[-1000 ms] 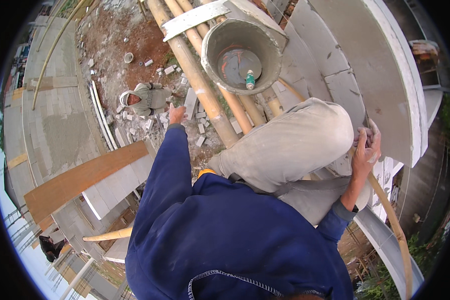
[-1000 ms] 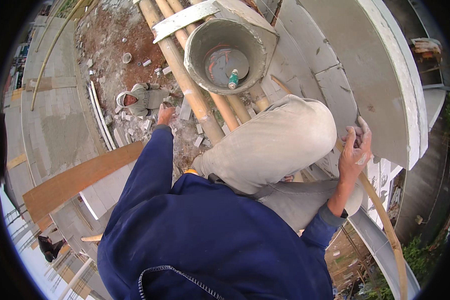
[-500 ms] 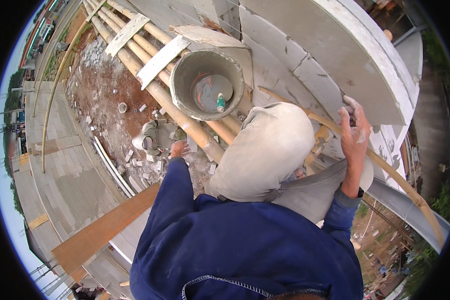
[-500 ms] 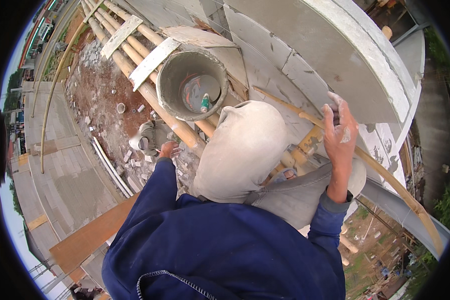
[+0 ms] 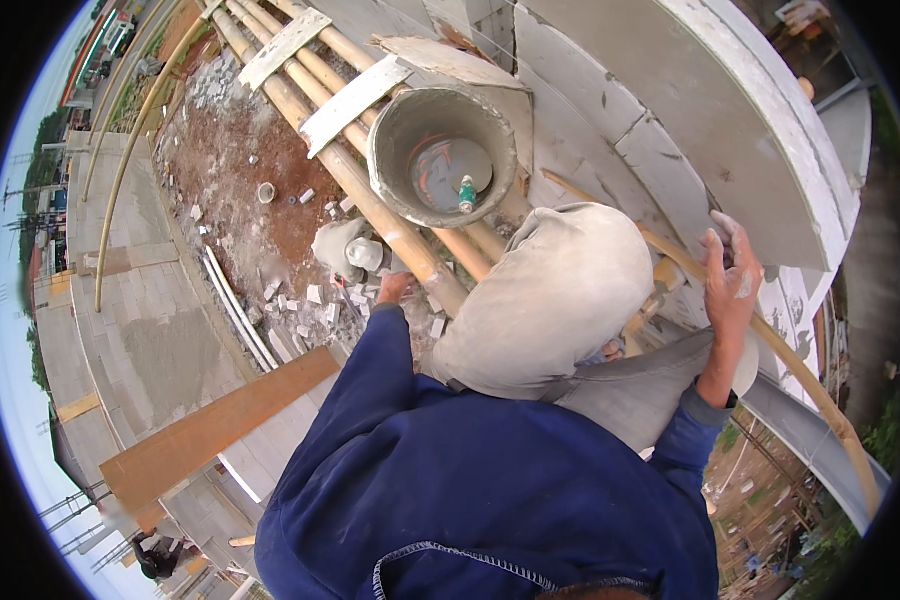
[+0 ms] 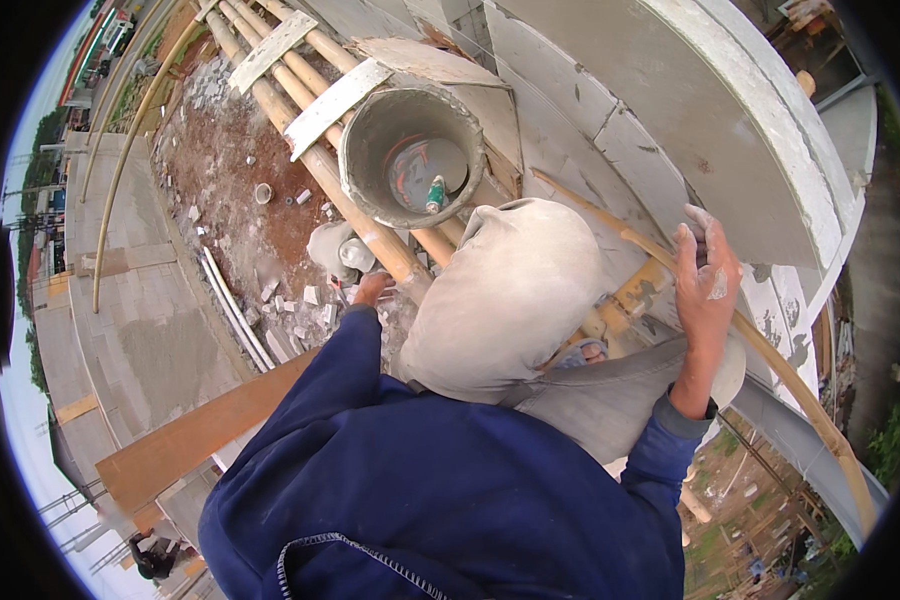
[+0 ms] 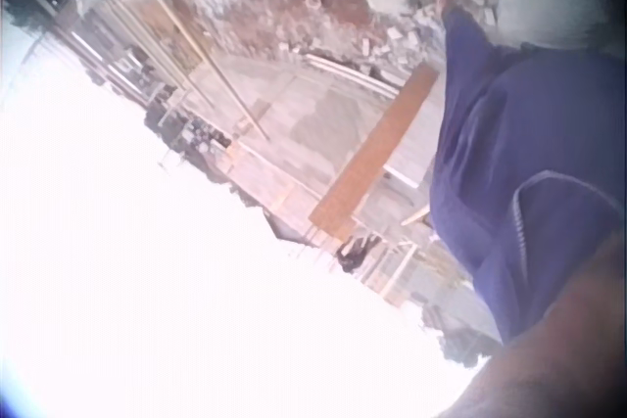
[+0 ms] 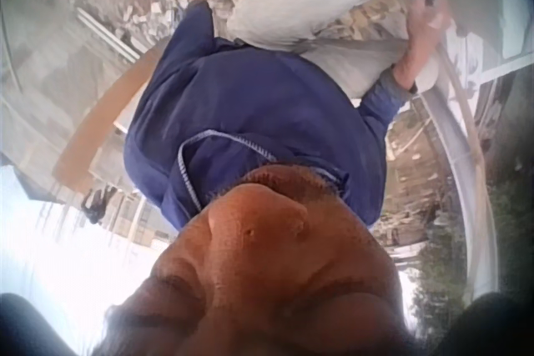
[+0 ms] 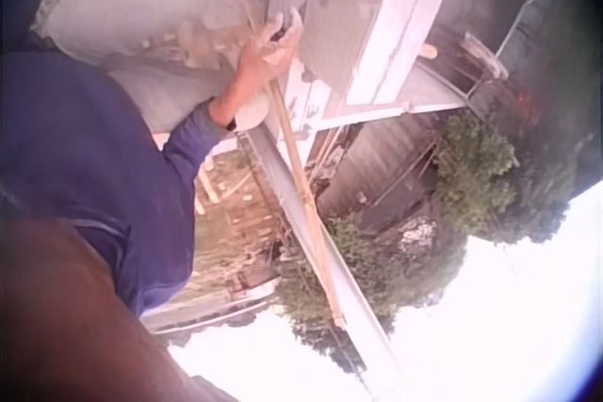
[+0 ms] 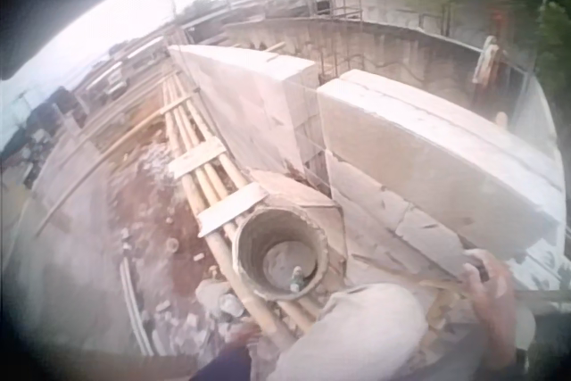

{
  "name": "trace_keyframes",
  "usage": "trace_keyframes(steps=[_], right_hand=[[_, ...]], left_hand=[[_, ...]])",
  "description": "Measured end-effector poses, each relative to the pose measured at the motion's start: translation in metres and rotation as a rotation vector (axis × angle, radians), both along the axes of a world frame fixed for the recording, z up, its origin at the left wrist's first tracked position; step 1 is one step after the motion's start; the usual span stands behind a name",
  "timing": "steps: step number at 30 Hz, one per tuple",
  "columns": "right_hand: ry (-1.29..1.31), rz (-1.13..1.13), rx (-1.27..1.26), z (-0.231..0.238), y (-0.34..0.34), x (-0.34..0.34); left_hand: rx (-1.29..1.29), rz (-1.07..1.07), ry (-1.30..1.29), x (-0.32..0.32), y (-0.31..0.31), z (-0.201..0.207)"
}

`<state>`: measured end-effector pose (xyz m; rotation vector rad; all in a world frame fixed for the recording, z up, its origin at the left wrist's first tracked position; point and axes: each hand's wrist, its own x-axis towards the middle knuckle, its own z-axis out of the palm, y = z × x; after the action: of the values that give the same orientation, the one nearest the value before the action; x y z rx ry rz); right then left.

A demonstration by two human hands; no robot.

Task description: The person applies mortar to a concrete block using a trowel, places the block on a scaffold, and measures the alignment with a tape measure. The person repeats the process of applying mortar and positioning blocks.

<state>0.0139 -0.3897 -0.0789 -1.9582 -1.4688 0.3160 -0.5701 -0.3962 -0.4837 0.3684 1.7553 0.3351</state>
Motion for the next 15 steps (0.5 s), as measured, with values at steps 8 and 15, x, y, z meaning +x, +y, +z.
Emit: trace_keyframes(steps=[8,15], right_hand=[[-0.018,0.023,-0.053,-0.003,0.000,0.000],[0.007,0.028,-0.103,-0.006,0.002,-0.002]], left_hand=[[0.038,-0.164,0.267,0.012,-0.020,-0.020],[-0.028,-0.708,0.333,0.009,-0.059,-0.024]])
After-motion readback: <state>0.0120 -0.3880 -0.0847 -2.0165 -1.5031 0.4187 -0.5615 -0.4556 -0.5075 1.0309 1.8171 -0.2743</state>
